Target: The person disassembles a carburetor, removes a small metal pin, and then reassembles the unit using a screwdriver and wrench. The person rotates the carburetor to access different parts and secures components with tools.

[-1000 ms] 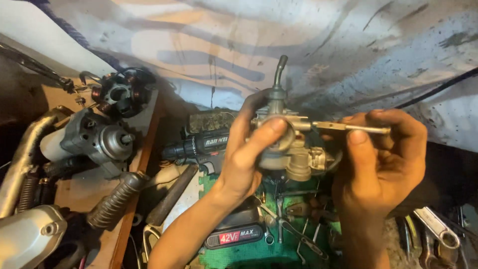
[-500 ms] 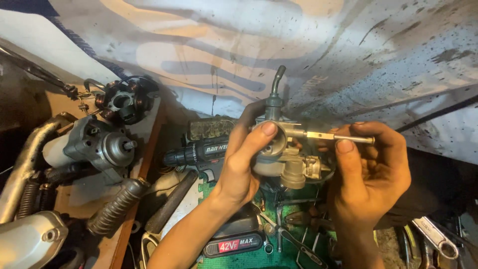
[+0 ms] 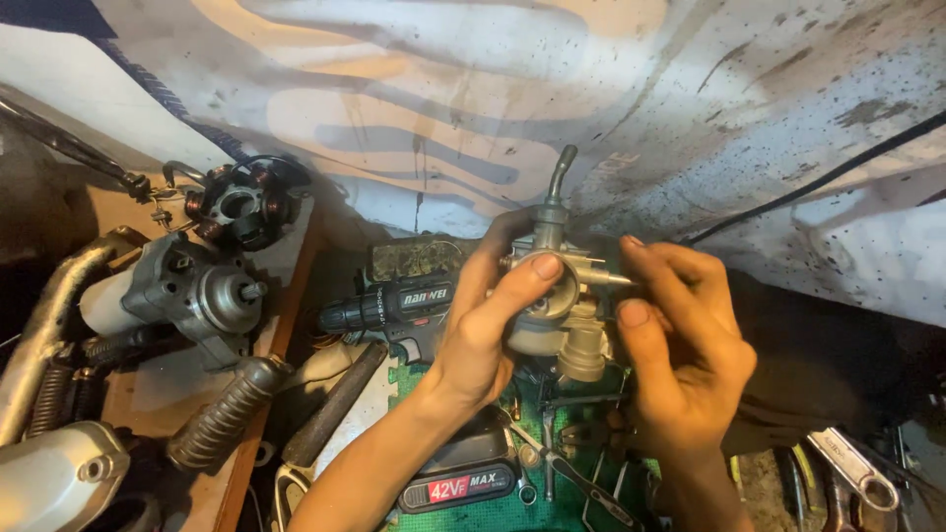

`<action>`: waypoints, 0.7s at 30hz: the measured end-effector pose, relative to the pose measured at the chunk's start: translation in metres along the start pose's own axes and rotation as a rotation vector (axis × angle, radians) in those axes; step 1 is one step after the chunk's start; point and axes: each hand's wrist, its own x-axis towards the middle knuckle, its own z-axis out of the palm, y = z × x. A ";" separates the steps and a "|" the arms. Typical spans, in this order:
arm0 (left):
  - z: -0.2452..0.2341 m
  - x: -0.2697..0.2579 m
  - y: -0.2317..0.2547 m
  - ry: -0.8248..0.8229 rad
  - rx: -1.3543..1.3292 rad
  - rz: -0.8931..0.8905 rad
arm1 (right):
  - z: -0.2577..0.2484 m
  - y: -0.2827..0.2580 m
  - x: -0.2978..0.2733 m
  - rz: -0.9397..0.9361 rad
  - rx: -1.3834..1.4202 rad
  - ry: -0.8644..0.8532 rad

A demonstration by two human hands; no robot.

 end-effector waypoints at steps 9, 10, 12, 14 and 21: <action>-0.006 0.000 -0.008 -0.016 -0.286 -0.063 | -0.007 0.022 -0.002 0.254 0.345 0.063; -0.005 0.001 -0.005 -0.011 -0.236 -0.071 | -0.008 0.024 -0.002 0.171 0.349 0.030; -0.005 0.001 -0.005 -0.006 -0.184 -0.080 | -0.009 0.028 -0.002 0.090 0.355 -0.003; -0.009 0.002 -0.009 -0.031 -0.186 -0.051 | -0.009 0.032 -0.002 0.194 0.298 0.026; -0.005 0.000 -0.005 -0.027 -0.217 -0.041 | -0.011 0.025 0.003 0.214 0.298 0.018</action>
